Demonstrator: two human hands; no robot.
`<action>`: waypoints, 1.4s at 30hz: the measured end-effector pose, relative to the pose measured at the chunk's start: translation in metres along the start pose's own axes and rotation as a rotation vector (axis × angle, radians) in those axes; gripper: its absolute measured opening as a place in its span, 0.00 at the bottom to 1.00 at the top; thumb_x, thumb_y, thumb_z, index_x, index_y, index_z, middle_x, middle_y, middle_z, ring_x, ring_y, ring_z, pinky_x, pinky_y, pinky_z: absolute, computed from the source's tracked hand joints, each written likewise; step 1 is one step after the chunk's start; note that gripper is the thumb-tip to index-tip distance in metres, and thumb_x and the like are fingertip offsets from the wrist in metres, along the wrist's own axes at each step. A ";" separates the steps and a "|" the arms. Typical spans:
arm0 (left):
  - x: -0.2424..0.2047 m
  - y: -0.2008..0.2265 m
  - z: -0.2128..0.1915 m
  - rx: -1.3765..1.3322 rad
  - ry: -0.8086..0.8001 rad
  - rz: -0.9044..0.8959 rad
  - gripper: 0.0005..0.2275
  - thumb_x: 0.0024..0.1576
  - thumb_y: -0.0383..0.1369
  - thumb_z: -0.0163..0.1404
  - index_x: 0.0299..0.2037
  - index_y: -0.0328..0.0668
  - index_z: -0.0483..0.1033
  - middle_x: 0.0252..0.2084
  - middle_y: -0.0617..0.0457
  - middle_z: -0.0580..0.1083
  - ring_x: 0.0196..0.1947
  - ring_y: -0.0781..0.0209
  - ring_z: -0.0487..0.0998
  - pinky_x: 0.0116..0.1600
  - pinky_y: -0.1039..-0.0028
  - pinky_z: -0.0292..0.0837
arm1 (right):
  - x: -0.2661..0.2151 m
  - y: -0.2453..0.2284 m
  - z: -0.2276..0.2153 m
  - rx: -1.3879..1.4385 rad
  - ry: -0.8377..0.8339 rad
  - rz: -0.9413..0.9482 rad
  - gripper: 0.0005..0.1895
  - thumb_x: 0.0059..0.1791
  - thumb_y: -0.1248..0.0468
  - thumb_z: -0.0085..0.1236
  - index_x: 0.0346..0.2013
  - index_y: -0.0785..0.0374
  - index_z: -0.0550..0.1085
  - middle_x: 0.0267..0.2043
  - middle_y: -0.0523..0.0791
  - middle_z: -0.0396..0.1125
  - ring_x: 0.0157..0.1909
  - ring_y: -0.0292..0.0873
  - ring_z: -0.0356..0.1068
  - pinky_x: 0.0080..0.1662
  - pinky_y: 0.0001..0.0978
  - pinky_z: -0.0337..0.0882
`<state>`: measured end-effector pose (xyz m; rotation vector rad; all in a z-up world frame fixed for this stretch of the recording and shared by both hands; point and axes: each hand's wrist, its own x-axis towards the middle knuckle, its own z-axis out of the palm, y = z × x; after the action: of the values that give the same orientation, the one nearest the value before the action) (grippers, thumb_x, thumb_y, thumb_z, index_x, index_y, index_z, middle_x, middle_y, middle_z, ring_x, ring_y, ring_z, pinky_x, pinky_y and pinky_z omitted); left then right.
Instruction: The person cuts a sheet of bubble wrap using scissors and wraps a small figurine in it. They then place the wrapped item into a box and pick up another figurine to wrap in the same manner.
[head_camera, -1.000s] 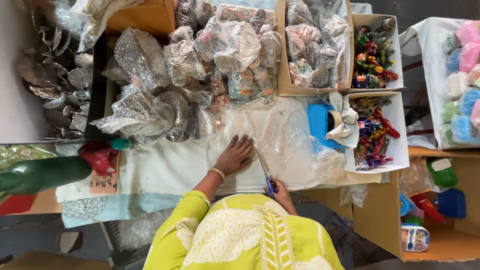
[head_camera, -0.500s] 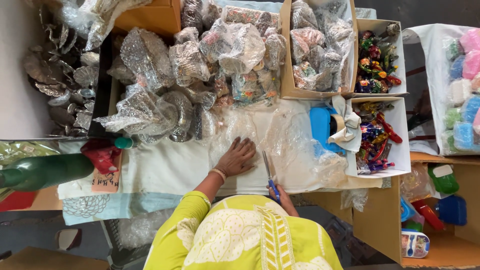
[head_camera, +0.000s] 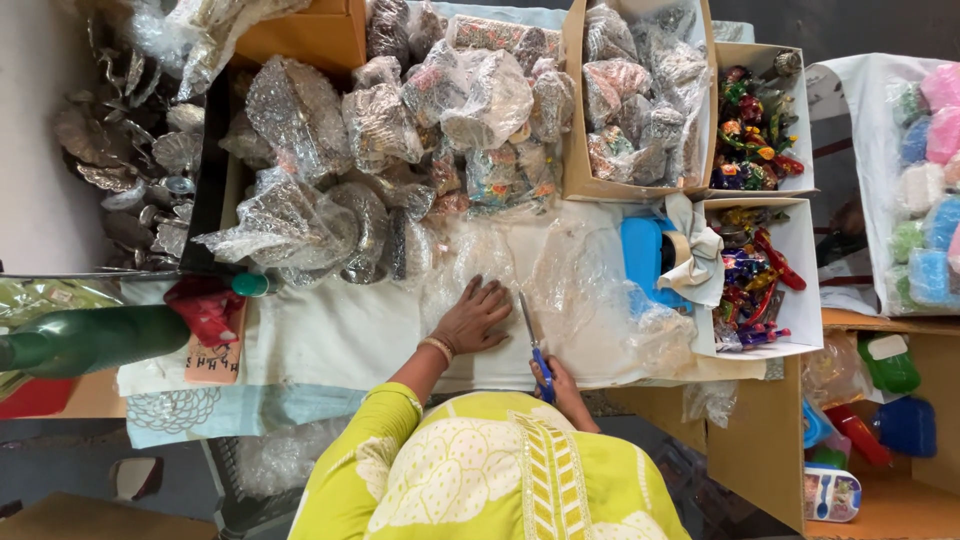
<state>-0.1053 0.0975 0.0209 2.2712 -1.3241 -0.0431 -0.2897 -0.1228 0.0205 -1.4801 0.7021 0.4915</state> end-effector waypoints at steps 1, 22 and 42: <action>0.000 0.001 -0.003 0.001 0.000 -0.001 0.26 0.55 0.52 0.51 0.56 0.41 0.71 0.64 0.39 0.66 0.69 0.39 0.60 0.74 0.43 0.46 | -0.005 -0.004 0.000 -0.001 -0.001 -0.001 0.19 0.53 0.51 0.58 0.49 0.64 0.72 0.31 0.43 0.65 0.28 0.33 0.64 0.31 0.25 0.64; -0.007 -0.001 0.009 0.209 0.099 0.208 0.08 0.54 0.32 0.48 0.43 0.49 0.69 0.51 0.50 0.69 0.56 0.48 0.69 0.69 0.48 0.61 | -0.017 -0.021 0.003 -0.017 -0.152 0.061 0.28 0.53 0.42 0.50 0.55 0.61 0.71 0.41 0.42 0.64 0.37 0.36 0.62 0.41 0.29 0.66; -0.009 -0.002 0.014 0.185 0.040 0.227 0.11 0.56 0.32 0.45 0.47 0.43 0.71 0.52 0.49 0.71 0.57 0.50 0.70 0.69 0.52 0.61 | -0.050 0.000 -0.027 -0.017 -0.097 0.030 0.26 0.52 0.42 0.50 0.52 0.60 0.71 0.44 0.43 0.65 0.46 0.36 0.64 0.50 0.29 0.65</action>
<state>-0.1122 0.0998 0.0062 2.2408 -1.6144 0.2103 -0.3287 -0.1438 0.0564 -1.4532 0.6462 0.5899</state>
